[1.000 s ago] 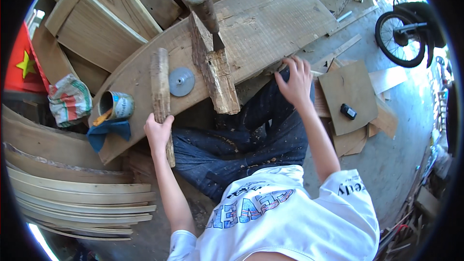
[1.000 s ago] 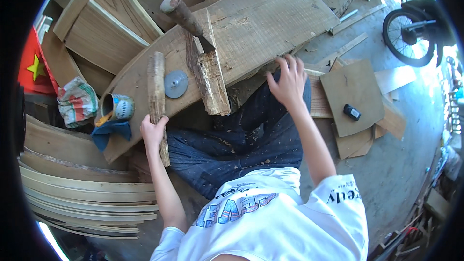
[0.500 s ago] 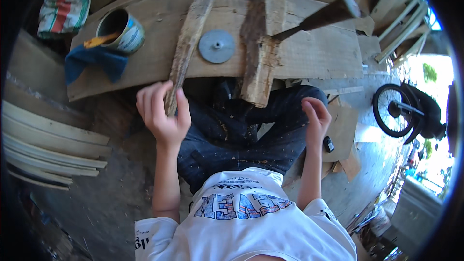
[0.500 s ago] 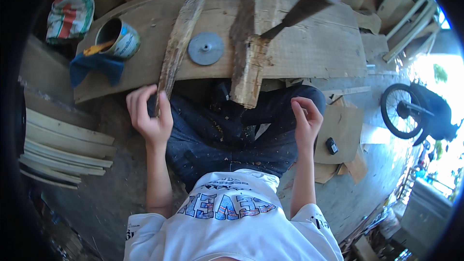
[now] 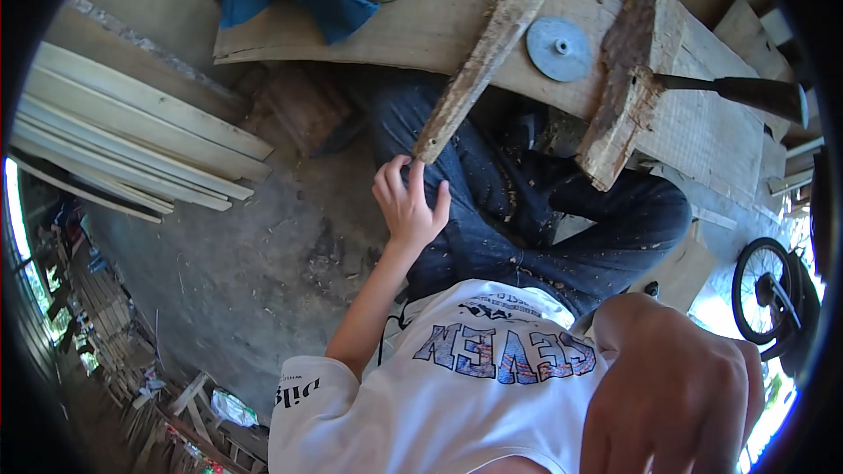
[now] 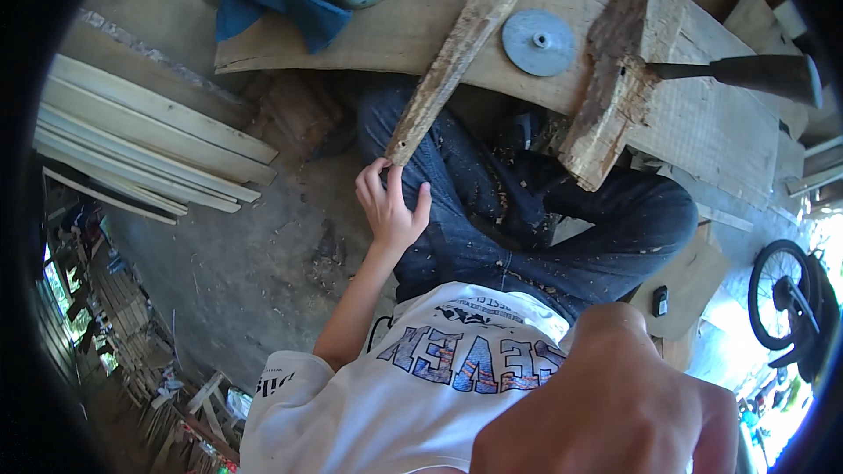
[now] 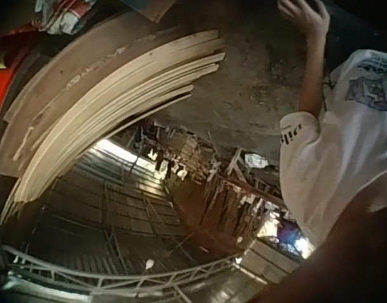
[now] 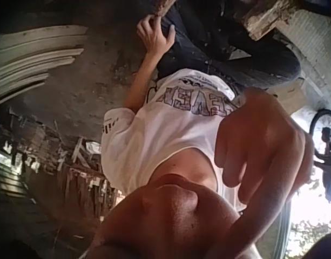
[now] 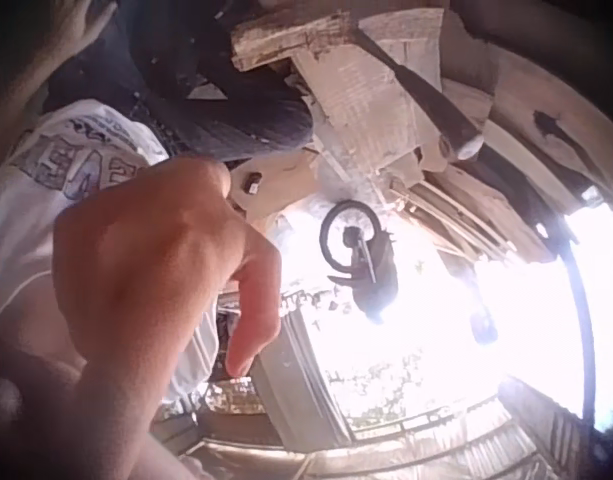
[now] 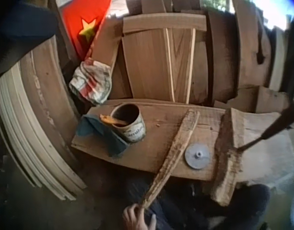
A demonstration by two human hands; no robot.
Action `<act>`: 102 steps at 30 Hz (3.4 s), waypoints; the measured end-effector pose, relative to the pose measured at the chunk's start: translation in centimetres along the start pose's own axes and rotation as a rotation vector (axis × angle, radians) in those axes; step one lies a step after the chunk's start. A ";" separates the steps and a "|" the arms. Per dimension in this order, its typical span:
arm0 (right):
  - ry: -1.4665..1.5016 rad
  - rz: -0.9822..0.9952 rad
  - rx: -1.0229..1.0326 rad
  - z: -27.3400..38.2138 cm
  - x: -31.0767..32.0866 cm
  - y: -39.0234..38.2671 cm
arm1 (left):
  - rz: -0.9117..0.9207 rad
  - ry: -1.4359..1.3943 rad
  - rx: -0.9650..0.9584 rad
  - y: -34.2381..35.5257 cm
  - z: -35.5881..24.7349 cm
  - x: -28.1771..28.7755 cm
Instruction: The person carves a piece of wood using a chisel and a wooden mallet, brushes it with a paintbrush, and sands it with a sanding disc. Afterward, the person wipes the wood with a cloth and resumes chiseling it with the chisel and mallet.
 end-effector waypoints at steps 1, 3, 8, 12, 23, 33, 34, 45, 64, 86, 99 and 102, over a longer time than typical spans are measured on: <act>0.001 0.015 0.000 -0.2 0.2 0.1 | -0.018 -0.008 0.001 -0.1 0.3 0.2; -0.004 0.041 -0.002 -0.5 0.6 0.2 | -0.021 0.013 0.013 -0.7 1.0 0.5; -0.109 0.060 0.019 0.1 0.3 -0.1 | -0.039 0.009 -0.007 -0.5 0.8 0.4; -0.183 0.071 0.032 0.8 -0.1 -0.9 | -0.045 0.022 0.001 -0.4 0.8 0.8; -0.352 0.113 0.122 1.5 -1.3 -4.3 | -0.059 0.035 0.002 -1.2 0.7 0.9; -0.612 -0.518 0.235 0.7 -2.8 -5.9 | -0.082 0.041 -0.027 -0.7 0.8 0.4; -0.586 -0.538 0.239 0.0 -3.1 -6.5 | -0.074 0.049 0.003 -0.6 0.7 0.6; -0.516 -0.397 0.285 -2.5 -3.3 -7.8 | -0.093 0.029 -0.017 -1.2 1.2 -0.1; -0.682 -0.123 0.329 -5.3 -0.8 -0.5 | -0.105 -0.039 0.026 -0.4 1.3 0.4; -1.815 -0.765 1.010 2.9 0.5 -16.3 | -0.051 -0.393 0.175 9.2 -0.5 6.2; -1.782 -1.155 0.873 20.6 10.5 -17.2 | 0.167 -0.031 0.183 14.8 -5.6 -0.6; -1.762 -1.126 0.829 20.3 10.6 -17.4 | 0.402 -0.744 0.399 15.8 -5.9 -0.6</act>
Point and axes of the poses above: each hand's wrist, its own y-axis towards the middle knuckle, its own x-axis out of the back of the hand, z = x × y, the point moved 5 cm from there along y, towards the middle knuckle
